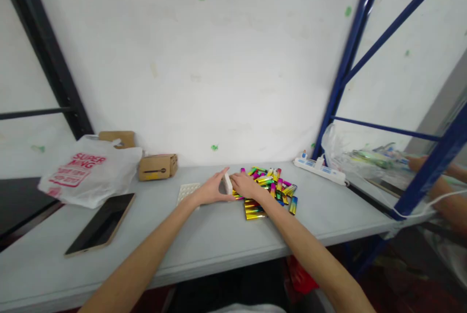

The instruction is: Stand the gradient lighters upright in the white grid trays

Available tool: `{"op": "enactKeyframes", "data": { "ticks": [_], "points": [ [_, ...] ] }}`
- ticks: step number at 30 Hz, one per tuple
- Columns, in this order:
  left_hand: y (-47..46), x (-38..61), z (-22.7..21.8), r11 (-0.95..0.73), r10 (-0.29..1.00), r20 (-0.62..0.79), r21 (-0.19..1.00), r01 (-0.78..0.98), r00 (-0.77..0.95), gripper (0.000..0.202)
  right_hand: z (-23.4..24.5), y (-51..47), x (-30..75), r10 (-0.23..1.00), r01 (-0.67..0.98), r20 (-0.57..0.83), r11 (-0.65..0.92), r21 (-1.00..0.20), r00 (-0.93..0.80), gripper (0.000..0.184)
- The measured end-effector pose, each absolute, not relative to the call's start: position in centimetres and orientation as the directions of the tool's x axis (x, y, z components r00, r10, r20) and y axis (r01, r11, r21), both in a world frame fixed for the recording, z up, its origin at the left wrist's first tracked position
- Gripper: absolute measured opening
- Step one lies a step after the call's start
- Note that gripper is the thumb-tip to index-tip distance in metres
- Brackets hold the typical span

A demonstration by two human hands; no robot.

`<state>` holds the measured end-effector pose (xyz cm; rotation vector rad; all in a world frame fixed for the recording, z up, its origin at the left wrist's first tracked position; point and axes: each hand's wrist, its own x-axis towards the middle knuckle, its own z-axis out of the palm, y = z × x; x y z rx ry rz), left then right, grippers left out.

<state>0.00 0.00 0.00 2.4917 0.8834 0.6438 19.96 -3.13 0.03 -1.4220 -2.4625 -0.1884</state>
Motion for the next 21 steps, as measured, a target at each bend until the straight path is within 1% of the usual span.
{"op": "enactKeyframes", "data": {
  "ticks": [2,7,10,17,21],
  "points": [
    [0.0,0.0,0.0,-0.717,0.659,0.293,0.521,0.462,0.693,0.125,-0.1,-3.1,20.1,0.837,0.874,0.3,0.486,-0.025,-0.457,0.032],
    [-0.3,0.1,0.3,-0.707,0.671,0.284,0.524,0.476,0.685,0.126,0.2,-3.1,21.4,0.834,0.857,0.32,0.504,-0.113,-0.449,0.031],
    [-0.4,0.1,0.4,-0.699,0.679,0.263,0.518,0.493,0.685,0.126,0.6,-3.1,22.0,0.837,0.856,0.327,0.5,-0.131,-0.439,0.029],
    [0.2,0.1,-0.2,-0.725,0.654,0.285,0.5,0.474,0.7,0.126,0.8,-3.5,20.5,0.836,0.879,0.372,0.466,-0.097,-0.402,0.028],
    [0.3,0.2,-0.2,-0.732,0.646,0.308,0.511,0.451,0.698,0.128,0.2,-3.9,19.0,0.856,0.898,0.322,0.438,-0.041,-0.403,0.024]
  ]
}}
